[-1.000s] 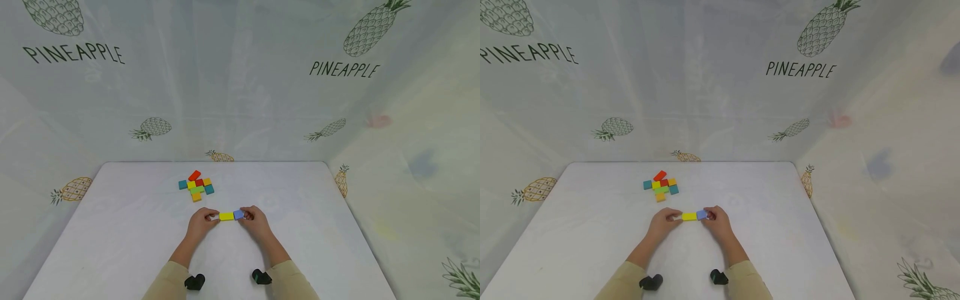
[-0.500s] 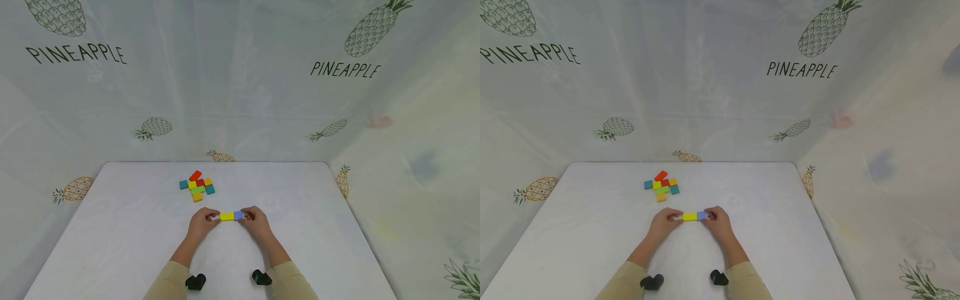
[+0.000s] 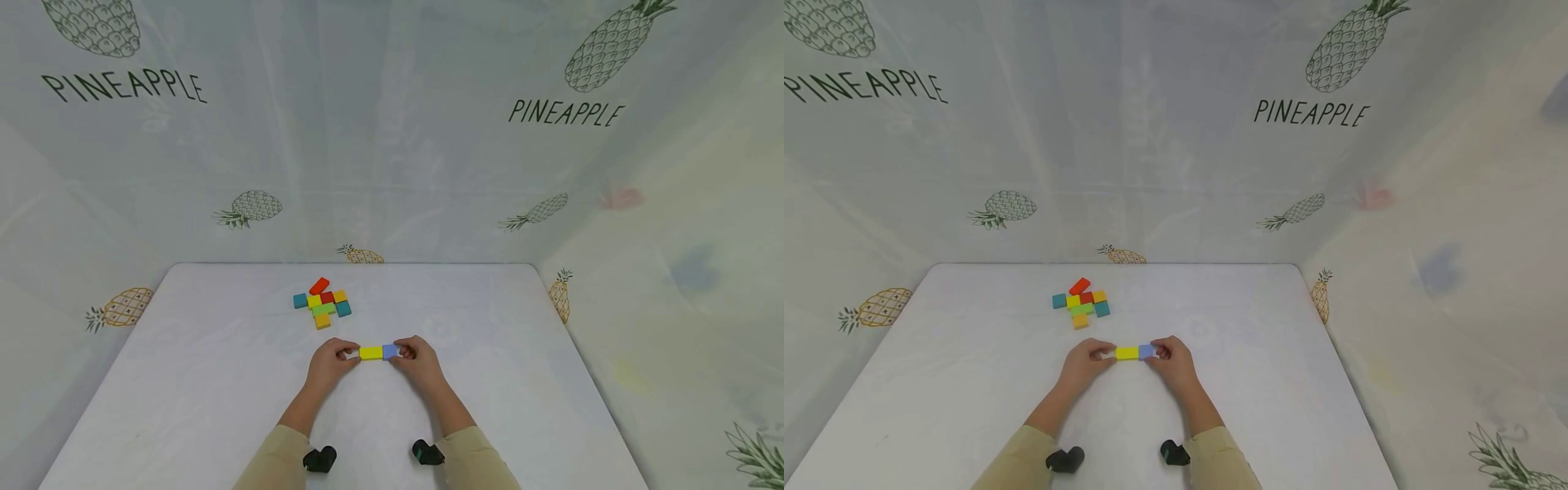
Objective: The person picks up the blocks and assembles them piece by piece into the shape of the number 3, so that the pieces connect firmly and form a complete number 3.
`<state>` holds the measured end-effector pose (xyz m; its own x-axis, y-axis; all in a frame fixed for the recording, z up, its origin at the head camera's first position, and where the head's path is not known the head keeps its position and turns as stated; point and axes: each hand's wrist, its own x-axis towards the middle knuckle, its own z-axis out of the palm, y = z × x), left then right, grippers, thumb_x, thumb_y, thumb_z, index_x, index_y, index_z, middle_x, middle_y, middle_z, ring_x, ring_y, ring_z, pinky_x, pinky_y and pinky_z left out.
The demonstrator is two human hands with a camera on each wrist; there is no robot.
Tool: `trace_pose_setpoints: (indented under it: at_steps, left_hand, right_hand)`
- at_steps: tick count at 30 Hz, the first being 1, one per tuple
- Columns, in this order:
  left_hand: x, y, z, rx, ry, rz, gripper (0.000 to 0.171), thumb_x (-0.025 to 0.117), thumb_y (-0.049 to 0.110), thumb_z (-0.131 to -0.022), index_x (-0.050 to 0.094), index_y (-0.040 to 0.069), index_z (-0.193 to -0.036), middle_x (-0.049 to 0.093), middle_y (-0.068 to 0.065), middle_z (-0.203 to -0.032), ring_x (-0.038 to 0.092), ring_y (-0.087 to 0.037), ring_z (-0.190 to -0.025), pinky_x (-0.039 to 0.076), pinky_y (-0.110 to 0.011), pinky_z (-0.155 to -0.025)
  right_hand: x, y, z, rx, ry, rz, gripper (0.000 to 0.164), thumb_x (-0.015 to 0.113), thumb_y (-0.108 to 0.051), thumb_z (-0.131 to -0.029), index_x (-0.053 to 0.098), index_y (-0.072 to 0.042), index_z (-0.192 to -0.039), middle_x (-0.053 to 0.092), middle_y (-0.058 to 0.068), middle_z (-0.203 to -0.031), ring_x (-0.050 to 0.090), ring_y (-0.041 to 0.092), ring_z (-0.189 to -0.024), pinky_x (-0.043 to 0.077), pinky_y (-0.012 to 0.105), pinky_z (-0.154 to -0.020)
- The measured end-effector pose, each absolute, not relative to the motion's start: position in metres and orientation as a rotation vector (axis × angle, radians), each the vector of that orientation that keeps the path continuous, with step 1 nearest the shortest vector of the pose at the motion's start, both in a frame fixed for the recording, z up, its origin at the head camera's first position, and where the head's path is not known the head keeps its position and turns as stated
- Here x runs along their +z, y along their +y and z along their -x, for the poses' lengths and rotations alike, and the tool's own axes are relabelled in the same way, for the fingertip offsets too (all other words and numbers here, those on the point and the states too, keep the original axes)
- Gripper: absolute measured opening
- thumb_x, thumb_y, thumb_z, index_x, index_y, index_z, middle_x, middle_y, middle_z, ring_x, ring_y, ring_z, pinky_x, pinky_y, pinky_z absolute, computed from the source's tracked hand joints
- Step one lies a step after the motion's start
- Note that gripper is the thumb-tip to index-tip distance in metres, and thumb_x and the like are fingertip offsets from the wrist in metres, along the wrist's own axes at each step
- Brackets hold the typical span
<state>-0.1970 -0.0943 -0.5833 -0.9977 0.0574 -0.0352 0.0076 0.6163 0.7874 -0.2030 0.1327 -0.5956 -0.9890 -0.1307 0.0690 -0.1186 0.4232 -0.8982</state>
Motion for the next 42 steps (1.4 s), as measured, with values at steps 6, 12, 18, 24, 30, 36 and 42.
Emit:
trace_pose_setpoints:
  at_steps: [6,12,18,24,30,36,42]
  left_hand:
    - [-0.585,-0.094,0.197,1.332,2.784,-0.055,0.024,0.080,0.018,-0.082,0.075,0.015,-0.105,0.060,0.004,-0.090,0.050,-0.015,-0.077,0.047,-0.028,-0.069]
    - [-0.587,-0.094,0.199,1.331,2.783,-0.039,0.024,0.080,0.019,-0.082,0.075,0.017,-0.105,0.059,0.005,-0.089,0.050,-0.015,-0.077,0.046,-0.028,-0.069]
    - [-0.585,-0.094,0.199,1.334,2.780,-0.039,0.024,0.080,0.019,-0.082,0.075,0.015,-0.105,0.060,0.004,-0.089,0.050,-0.016,-0.077,0.047,-0.029,-0.070]
    - [-0.586,-0.094,0.199,1.348,2.768,-0.048,0.026,0.080,0.019,-0.081,0.074,0.014,-0.106,0.059,0.004,-0.088,0.050,-0.016,-0.076,0.046,-0.028,-0.068]
    - [-0.586,-0.100,0.207,1.456,2.640,-0.020,0.030,0.080,0.022,-0.082,0.072,0.014,-0.111,0.061,0.005,-0.090,0.052,-0.015,-0.078,0.047,-0.028,-0.070]
    - [-0.577,-0.110,0.217,1.543,2.570,0.012,0.032,0.077,0.021,-0.085,0.070,0.014,-0.116,0.065,0.002,-0.096,0.057,-0.018,-0.084,0.050,-0.032,-0.078]
    - [-0.564,-0.122,0.227,1.551,2.605,0.038,0.035,0.077,0.022,-0.085,0.069,0.013,-0.119,0.065,-0.001,-0.099,0.057,-0.020,-0.088,0.050,-0.033,-0.081]
  right_hand:
    - [-0.597,0.132,0.203,-1.642,2.654,0.225,0.030,0.078,-0.005,-0.081,0.070,-0.001,-0.110,0.055,0.001,-0.086,0.048,0.013,-0.074,0.044,0.022,-0.066]
    - [-0.596,0.132,0.204,-1.644,2.659,0.229,0.031,0.078,-0.004,-0.080,0.070,-0.001,-0.110,0.056,0.001,-0.086,0.048,0.013,-0.074,0.043,0.022,-0.066]
    - [-0.593,0.130,0.203,-1.632,2.648,0.229,0.032,0.078,-0.005,-0.081,0.070,-0.001,-0.111,0.055,0.002,-0.087,0.048,0.013,-0.074,0.043,0.022,-0.067]
    - [-0.592,0.132,0.203,-1.649,2.632,0.246,0.034,0.079,-0.006,-0.081,0.069,0.000,-0.113,0.056,0.003,-0.088,0.048,0.013,-0.074,0.044,0.023,-0.067]
    - [-0.588,0.134,0.207,-1.636,2.589,0.222,0.038,0.080,-0.010,-0.081,0.067,0.000,-0.116,0.057,0.006,-0.094,0.048,0.015,-0.077,0.043,0.023,-0.068]
    - [-0.566,0.122,0.220,-1.571,2.615,0.186,0.038,0.078,-0.014,-0.083,0.068,-0.005,-0.119,0.060,0.008,-0.107,0.053,0.017,-0.082,0.048,0.030,-0.072]
    - [-0.545,0.100,0.242,-1.520,2.635,0.236,0.038,0.078,-0.016,-0.084,0.068,-0.005,-0.119,0.062,0.005,-0.107,0.056,0.017,-0.085,0.050,0.033,-0.075]
